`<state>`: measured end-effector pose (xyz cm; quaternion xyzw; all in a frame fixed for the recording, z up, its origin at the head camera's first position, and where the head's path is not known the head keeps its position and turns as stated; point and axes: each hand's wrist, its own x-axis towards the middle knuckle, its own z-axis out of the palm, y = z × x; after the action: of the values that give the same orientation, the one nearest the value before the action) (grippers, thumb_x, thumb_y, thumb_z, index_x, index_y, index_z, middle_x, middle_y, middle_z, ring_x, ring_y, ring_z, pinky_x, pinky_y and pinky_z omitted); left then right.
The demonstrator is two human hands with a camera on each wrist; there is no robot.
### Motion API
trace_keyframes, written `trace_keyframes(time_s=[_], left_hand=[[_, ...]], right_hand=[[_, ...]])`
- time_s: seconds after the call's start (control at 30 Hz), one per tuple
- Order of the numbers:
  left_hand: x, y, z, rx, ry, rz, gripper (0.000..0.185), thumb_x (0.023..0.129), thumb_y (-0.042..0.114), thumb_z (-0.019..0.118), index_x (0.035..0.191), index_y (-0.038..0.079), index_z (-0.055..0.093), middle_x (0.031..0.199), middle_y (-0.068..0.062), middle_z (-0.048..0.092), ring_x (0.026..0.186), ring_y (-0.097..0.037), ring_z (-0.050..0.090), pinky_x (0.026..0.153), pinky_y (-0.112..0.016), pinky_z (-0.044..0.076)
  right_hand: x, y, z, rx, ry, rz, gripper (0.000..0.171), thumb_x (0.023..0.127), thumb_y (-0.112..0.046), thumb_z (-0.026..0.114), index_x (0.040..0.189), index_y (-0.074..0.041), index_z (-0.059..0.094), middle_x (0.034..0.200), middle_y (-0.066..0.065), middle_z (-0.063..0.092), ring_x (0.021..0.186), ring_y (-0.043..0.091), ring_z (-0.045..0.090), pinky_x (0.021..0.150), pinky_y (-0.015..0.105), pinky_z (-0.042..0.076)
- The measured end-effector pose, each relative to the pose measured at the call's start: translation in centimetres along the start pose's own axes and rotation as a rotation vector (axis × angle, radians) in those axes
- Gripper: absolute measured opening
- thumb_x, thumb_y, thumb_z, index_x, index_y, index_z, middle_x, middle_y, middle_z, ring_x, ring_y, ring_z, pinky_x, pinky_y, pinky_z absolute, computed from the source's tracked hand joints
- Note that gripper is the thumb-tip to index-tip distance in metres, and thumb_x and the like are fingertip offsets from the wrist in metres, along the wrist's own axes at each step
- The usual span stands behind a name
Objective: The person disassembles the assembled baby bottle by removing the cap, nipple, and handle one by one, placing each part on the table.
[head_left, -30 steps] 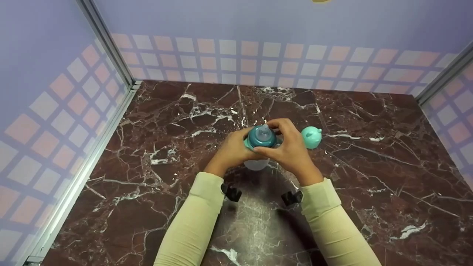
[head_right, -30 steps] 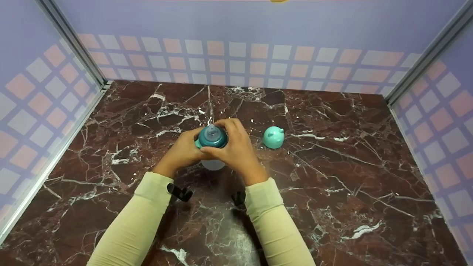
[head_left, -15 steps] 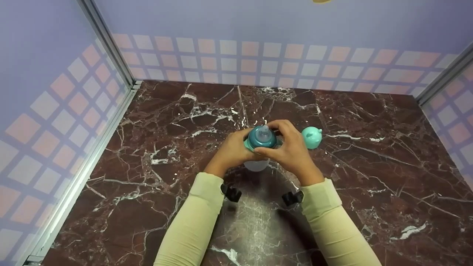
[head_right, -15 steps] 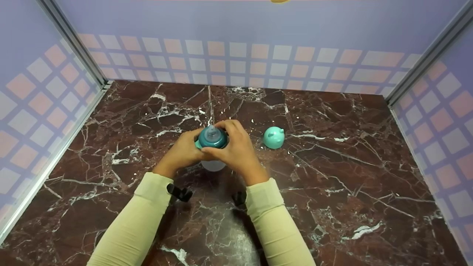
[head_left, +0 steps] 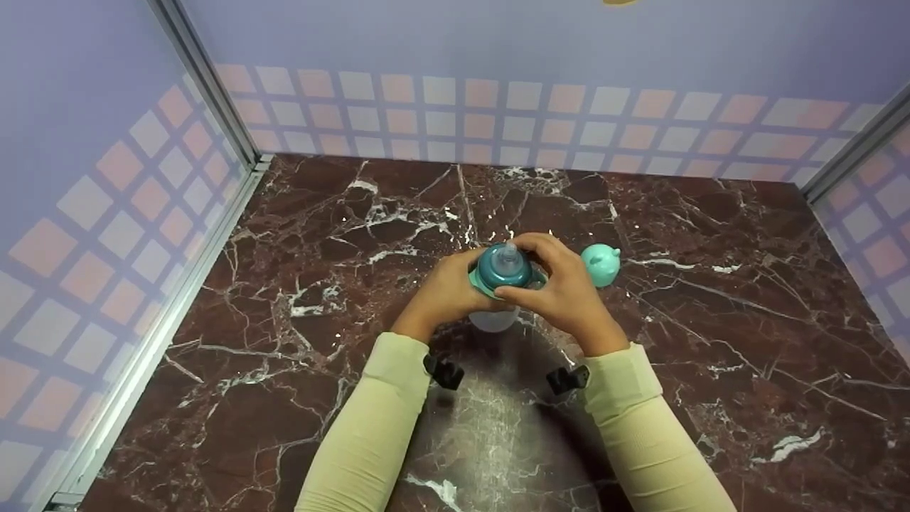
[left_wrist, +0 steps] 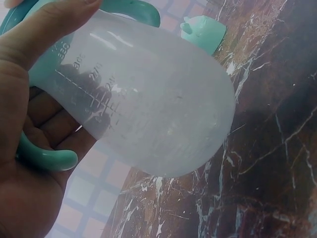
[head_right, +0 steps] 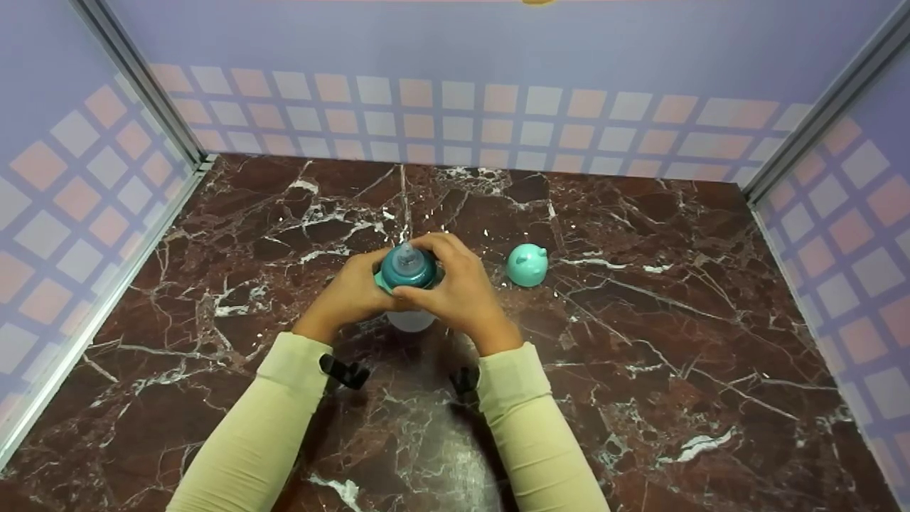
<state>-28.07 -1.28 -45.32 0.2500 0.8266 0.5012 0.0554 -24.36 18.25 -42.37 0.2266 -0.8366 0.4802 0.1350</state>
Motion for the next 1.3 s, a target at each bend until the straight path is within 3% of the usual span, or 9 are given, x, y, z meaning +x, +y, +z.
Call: trace_keyframes(time_s=[0.33,0.6,0.8,0.9,1.1,1.3], left_hand=[[-0.1,0.0,0.0,-0.022,-0.024,0.028,0.069,0.064,0.046,0.088,0.126,0.028,0.062,0.114,0.011,0.067,0.104,-0.007,0.063,0.094,-0.033,0.051],[-0.1,0.0,0.1,-0.05,-0.033,0.037,0.068,0.065,0.043,0.089,0.125,0.029,0.062,0.115,0.012,0.067,0.106,-0.006,0.062,0.095,-0.033,0.05],[-0.1,0.0,0.3,-0.063,-0.03,0.048,0.068,0.064,0.043,0.089,0.125,0.03,0.062,0.115,0.012,0.068,0.106,-0.005,0.062,0.095,-0.031,0.05],[-0.1,0.0,0.3,-0.057,-0.032,0.047,0.068,0.064,0.043,0.089,0.125,0.029,0.062,0.115,0.013,0.068,0.106,-0.004,0.062,0.096,-0.03,0.049],[-0.1,0.0,0.2,-0.035,-0.033,0.051,0.071,0.064,0.043,0.089,0.127,0.028,0.061,0.117,0.01,0.067,0.108,-0.007,0.062,0.098,-0.032,0.049],[-0.2,0.3,0.2,-0.029,-0.018,0.046,0.072,0.063,0.045,0.089,0.128,0.027,0.061,0.117,0.009,0.068,0.107,-0.007,0.062,0.097,-0.033,0.049]], right_hand=[[0.1,0.0,-0.2,0.075,-0.059,0.054,0.062,0.07,-0.008,0.086,0.126,0.0,0.059,0.13,0.012,0.057,0.12,0.02,0.057,0.105,0.03,0.046],[-0.1,0.1,-0.5,0.157,-0.095,0.025,0.06,0.074,-0.008,0.084,0.128,-0.009,0.06,0.132,0.004,0.057,0.121,0.013,0.055,0.105,0.027,0.045],[-0.1,-0.2,-0.7,0.199,-0.119,0.047,0.062,0.074,0.002,0.079,0.132,-0.001,0.056,0.135,0.01,0.055,0.124,0.018,0.054,0.107,0.033,0.044],[-0.2,-1.6,-1.0,0.203,-0.131,0.053,0.061,0.074,0.006,0.077,0.131,0.005,0.055,0.135,0.017,0.054,0.124,0.022,0.054,0.108,0.037,0.043],[-0.2,-3.3,-1.4,0.202,-0.14,0.047,0.061,0.074,0.006,0.075,0.132,0.005,0.054,0.136,0.022,0.052,0.125,0.025,0.053,0.108,0.038,0.043],[-0.2,-1.3,-0.7,0.148,-0.116,0.021,0.072,0.073,-0.004,0.081,0.138,-0.004,0.052,0.143,0.015,0.049,0.129,0.025,0.051,0.11,0.038,0.042]])
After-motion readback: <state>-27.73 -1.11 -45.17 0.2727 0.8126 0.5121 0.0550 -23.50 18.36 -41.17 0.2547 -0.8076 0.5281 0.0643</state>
